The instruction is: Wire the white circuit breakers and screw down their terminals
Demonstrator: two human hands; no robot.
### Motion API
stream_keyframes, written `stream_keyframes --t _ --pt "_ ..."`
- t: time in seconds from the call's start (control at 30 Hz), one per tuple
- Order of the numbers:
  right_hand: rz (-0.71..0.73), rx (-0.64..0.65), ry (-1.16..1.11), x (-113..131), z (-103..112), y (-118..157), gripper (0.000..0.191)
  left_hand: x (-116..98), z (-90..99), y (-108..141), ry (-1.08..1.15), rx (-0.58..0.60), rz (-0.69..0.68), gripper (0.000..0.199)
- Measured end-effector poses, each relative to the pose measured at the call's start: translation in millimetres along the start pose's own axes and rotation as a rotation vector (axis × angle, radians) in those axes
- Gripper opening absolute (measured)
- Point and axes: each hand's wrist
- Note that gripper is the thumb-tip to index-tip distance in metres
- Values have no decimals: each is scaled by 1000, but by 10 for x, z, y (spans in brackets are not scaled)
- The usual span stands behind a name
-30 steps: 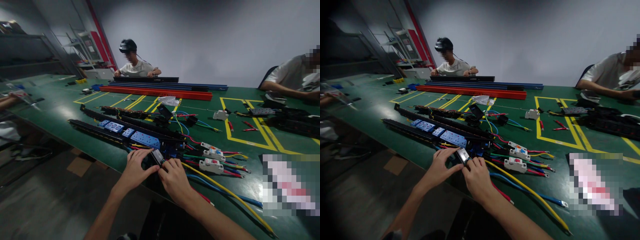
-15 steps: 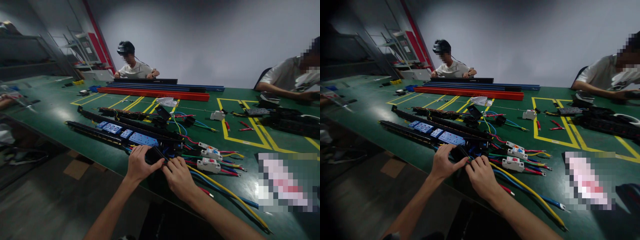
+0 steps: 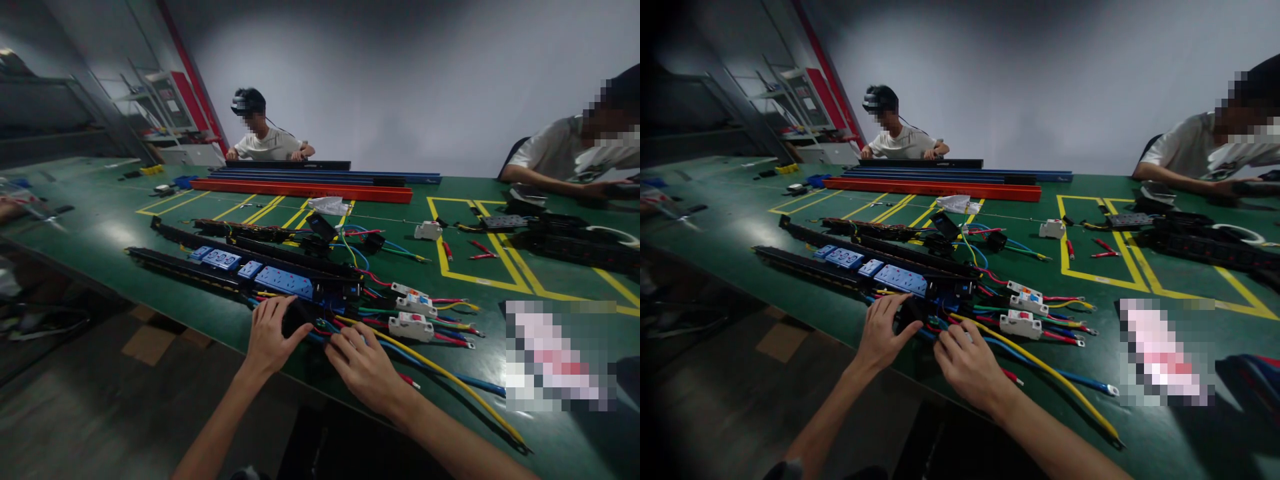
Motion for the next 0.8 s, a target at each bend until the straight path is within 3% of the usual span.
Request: stream_keyframes --t 0.13,0.27,0.43,0.57,0.8 --pt "131 -66 -11 -57 162 180 25 71 57 127 5 42 -47 77" --pt "69 -73 -17 -88 287 464 30 200 76 254 -6 70 -38 96" --pt "-193 -40 -40 -221 395 788 23 581 82 244 -40 105 41 75" --pt "-300 12 -86 -367 463 868 10 880 63 108 -19 135 1 52" --pt "-347 48 -146 -510 441 840 9 1033 77 -50 -14 171 -17 56"
Point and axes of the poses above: each hand's wrist, its own y-axis away from the middle knuckle, its own z-axis out of the back of the hand, x = y × z, and after that the axes turned 4 degrees about y, right-handed
